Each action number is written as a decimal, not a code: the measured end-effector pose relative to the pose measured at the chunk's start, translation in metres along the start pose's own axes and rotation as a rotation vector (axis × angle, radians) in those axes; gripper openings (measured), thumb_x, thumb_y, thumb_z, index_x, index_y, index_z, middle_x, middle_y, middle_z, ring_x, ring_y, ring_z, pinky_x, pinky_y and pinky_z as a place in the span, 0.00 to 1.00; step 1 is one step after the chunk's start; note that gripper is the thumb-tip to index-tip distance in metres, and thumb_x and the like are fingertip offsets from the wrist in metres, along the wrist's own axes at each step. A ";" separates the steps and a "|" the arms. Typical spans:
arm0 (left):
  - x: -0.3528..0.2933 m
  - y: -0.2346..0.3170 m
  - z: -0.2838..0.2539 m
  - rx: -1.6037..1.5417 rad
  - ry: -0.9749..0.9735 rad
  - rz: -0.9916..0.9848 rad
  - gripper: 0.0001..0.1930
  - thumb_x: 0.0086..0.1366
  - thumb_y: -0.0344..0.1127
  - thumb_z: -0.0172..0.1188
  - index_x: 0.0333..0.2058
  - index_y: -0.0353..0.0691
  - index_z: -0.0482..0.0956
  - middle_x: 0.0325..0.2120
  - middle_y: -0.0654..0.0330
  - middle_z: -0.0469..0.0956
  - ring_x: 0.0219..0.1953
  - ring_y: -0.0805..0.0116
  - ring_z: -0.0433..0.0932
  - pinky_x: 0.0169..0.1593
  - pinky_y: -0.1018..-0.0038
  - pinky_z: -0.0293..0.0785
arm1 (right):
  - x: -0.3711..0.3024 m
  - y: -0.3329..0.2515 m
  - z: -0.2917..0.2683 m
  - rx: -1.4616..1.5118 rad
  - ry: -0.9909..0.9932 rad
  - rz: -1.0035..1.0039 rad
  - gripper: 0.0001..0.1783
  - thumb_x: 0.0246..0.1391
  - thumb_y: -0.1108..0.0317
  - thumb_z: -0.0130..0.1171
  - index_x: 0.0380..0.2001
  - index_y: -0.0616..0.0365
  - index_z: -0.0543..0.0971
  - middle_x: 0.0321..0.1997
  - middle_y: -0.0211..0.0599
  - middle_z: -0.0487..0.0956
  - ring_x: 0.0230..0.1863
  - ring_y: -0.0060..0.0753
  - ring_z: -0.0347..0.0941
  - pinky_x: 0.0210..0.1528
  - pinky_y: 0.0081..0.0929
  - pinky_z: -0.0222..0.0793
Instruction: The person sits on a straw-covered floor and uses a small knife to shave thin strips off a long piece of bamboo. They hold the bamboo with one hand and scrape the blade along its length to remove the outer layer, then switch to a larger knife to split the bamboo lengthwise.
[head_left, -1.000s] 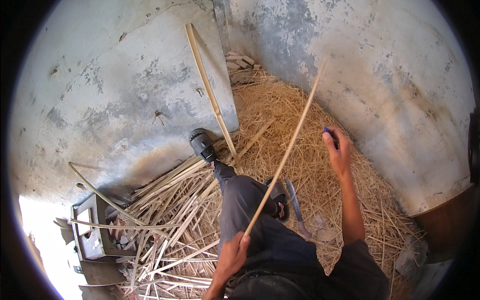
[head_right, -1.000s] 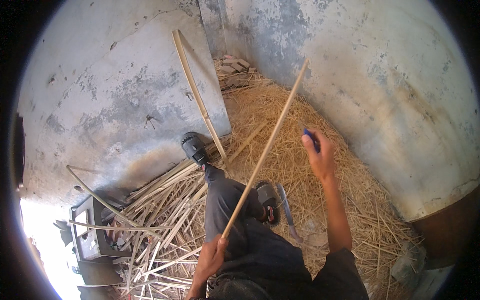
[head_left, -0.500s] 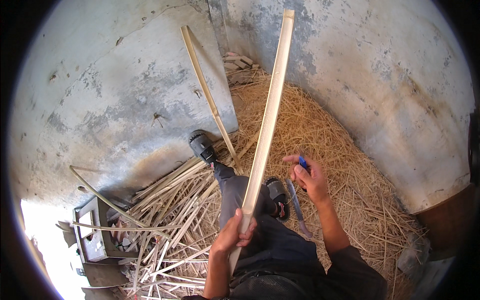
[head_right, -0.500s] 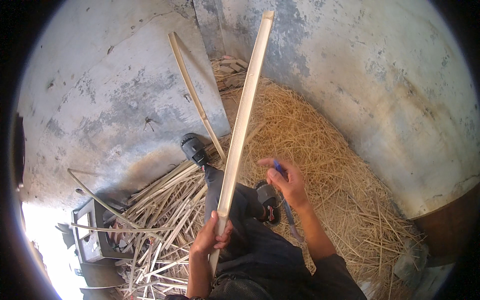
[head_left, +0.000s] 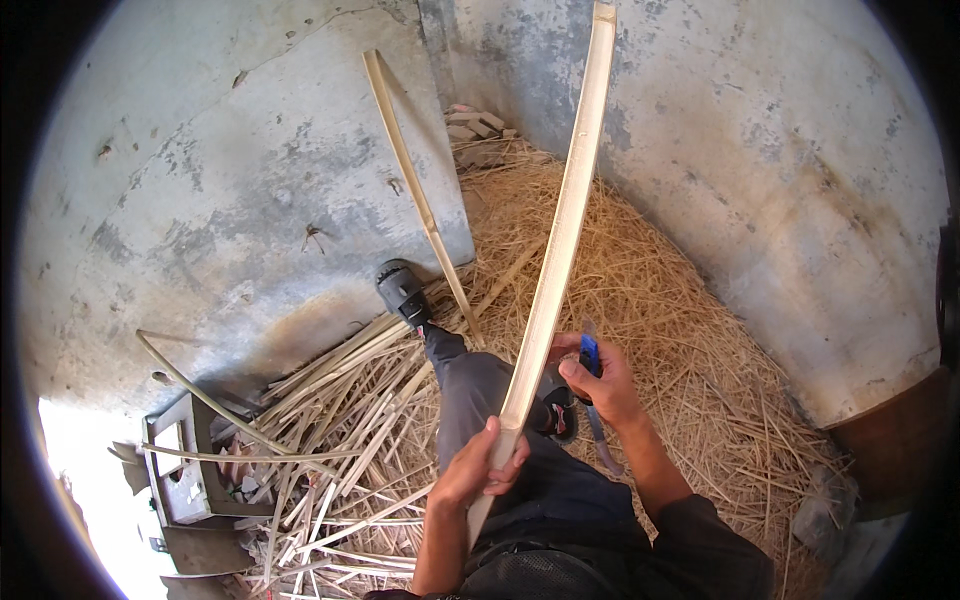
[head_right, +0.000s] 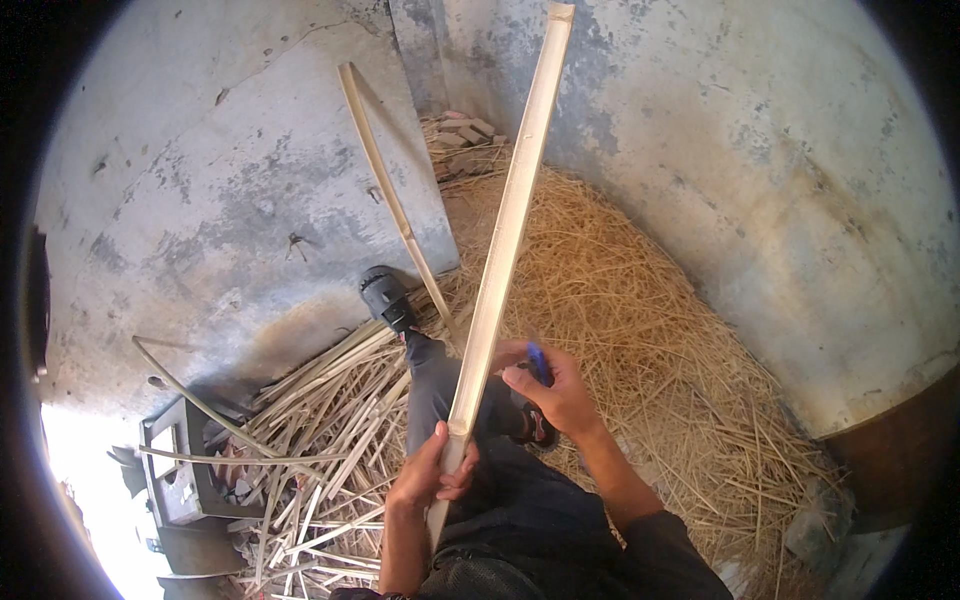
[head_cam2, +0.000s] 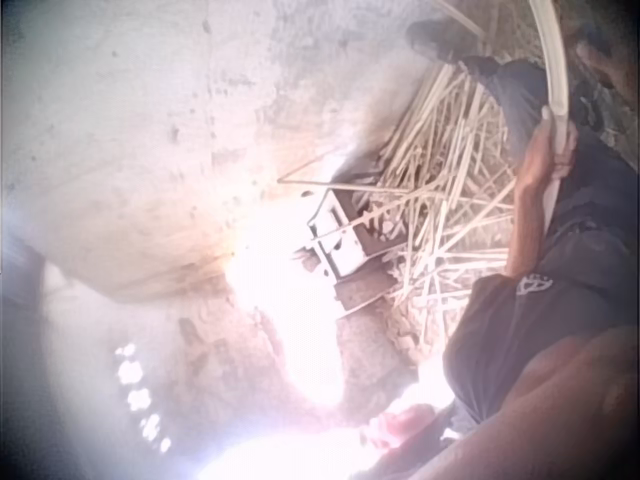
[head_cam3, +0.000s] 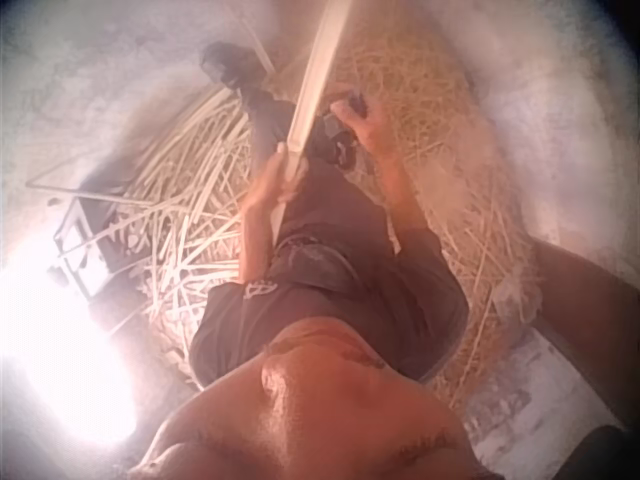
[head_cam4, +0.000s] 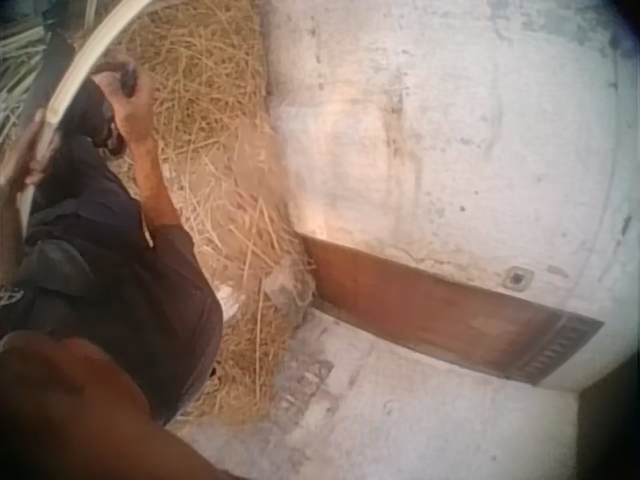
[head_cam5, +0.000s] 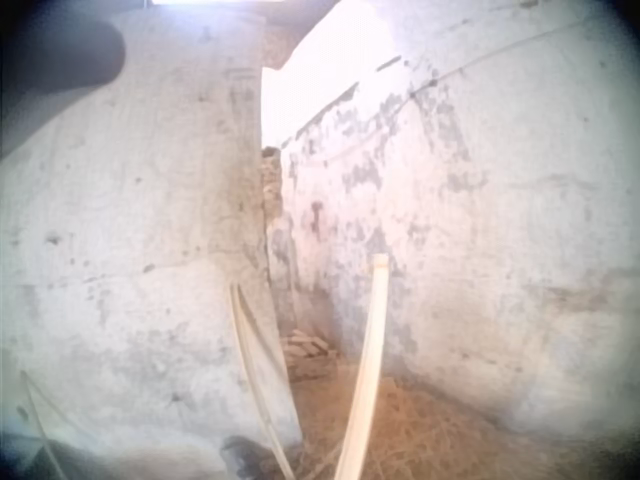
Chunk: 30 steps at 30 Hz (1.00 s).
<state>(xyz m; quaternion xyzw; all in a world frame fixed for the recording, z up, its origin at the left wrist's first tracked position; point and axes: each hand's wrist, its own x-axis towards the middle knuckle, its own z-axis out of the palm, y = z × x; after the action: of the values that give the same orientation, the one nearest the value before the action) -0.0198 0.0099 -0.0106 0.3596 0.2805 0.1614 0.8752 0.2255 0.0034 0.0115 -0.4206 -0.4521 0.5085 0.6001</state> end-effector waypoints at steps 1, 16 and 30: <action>0.001 0.000 0.000 -0.005 -0.009 -0.005 0.37 0.78 0.67 0.29 0.34 0.36 0.71 0.15 0.71 0.55 0.13 0.80 0.51 0.16 0.80 0.48 | -0.001 0.005 -0.002 -0.023 0.005 0.011 0.17 0.64 0.67 0.63 0.54 0.63 0.81 0.40 0.30 0.83 0.40 0.19 0.76 0.45 0.18 0.69; -0.014 0.020 -0.007 -0.002 -0.073 0.045 0.38 0.78 0.68 0.31 0.36 0.35 0.72 0.17 0.68 0.61 0.14 0.79 0.56 0.16 0.79 0.54 | 0.027 0.002 0.036 0.239 -0.150 0.037 0.34 0.62 0.64 0.66 0.66 0.69 0.68 0.41 0.47 0.85 0.18 0.06 0.56 0.25 0.11 0.57; -0.025 0.026 0.045 0.644 0.495 0.462 0.13 0.71 0.38 0.65 0.44 0.34 0.75 0.18 0.69 0.72 0.18 0.81 0.73 0.20 0.79 0.66 | 0.031 0.006 0.051 0.371 -0.124 -0.065 0.30 0.67 0.69 0.59 0.67 0.70 0.66 0.35 0.30 0.79 0.17 0.06 0.54 0.29 0.10 0.61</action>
<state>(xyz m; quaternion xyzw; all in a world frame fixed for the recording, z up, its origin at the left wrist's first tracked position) -0.0147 -0.0089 0.0434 0.6167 0.4293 0.3375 0.5671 0.1768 0.0373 0.0216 -0.2558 -0.3999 0.5883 0.6547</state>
